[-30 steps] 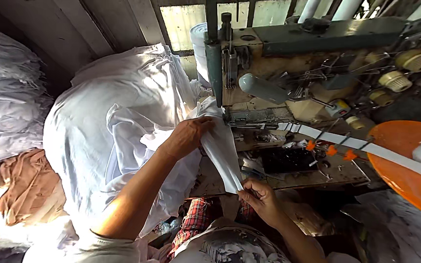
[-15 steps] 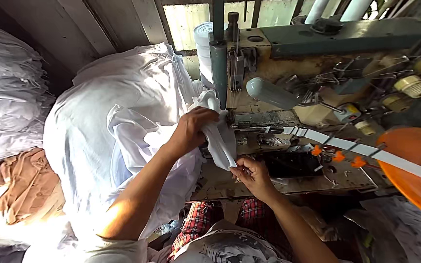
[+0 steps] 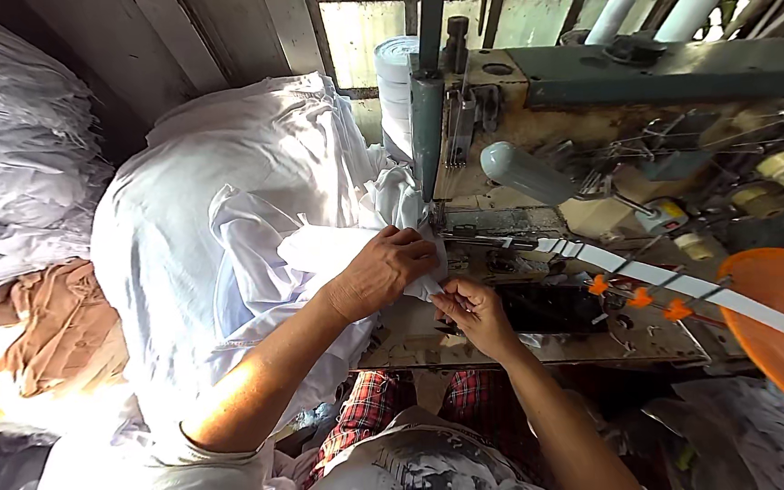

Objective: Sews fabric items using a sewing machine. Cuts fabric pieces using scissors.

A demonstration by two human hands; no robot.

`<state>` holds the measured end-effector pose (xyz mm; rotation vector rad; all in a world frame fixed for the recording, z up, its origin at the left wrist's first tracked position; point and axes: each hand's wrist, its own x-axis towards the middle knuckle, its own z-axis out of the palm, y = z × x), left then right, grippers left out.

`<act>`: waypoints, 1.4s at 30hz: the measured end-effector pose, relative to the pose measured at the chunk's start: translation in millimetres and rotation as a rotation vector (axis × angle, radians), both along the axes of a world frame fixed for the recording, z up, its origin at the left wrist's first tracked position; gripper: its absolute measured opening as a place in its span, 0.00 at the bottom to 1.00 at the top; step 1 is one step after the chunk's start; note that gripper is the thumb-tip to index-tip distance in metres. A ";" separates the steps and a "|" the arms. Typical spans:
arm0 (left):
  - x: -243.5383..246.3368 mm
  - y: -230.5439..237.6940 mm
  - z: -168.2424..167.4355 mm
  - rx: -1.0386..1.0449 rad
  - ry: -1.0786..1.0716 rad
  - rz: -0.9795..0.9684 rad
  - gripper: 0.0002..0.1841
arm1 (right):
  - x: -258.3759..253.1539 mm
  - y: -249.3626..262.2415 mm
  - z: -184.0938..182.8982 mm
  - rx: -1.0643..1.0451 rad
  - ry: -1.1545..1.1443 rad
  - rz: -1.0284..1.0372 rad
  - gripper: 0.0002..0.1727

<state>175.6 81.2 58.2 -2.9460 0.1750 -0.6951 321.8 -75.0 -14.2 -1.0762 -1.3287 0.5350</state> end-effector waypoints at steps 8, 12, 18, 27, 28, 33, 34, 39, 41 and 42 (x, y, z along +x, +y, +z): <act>-4.5 -12.0 4.3 0.188 -0.120 0.174 0.14 | 9.6 18.0 21.7 -0.058 -0.034 -0.025 0.09; -15.5 -35.1 10.8 0.002 -0.010 0.218 0.15 | 14.5 21.9 29.9 -0.151 0.021 -0.001 0.05; -29.4 31.0 19.7 -0.550 -0.046 0.466 0.25 | 12.5 22.7 40.8 -0.235 -0.033 -0.115 0.08; -67.8 55.4 -8.1 -1.160 -0.349 0.295 0.08 | 4.3 22.2 51.2 -0.311 -0.097 -0.066 0.14; -77.5 45.1 -2.3 -1.188 -0.414 0.214 0.10 | 2.8 18.2 55.3 -0.327 -0.144 -0.022 0.16; -114.1 -21.1 21.7 -0.871 -0.170 0.139 0.16 | -19.3 -18.2 66.8 -0.257 -0.254 0.296 0.14; -114.0 -24.7 20.4 -0.759 -0.163 0.157 0.18 | -23.7 -24.9 63.9 -0.240 -0.268 0.325 0.12; -83.0 -42.6 -0.6 -0.604 0.134 -0.042 0.22 | -36.6 -46.0 38.6 -0.140 -0.363 0.276 0.08; -75.5 -36.1 -25.6 -0.321 0.129 0.034 0.21 | -36.5 -57.3 36.4 -0.048 -0.337 0.249 0.07; -76.3 -30.6 -30.8 -0.247 0.115 0.085 0.20 | -34.2 -63.2 37.7 -0.017 -0.325 0.222 0.08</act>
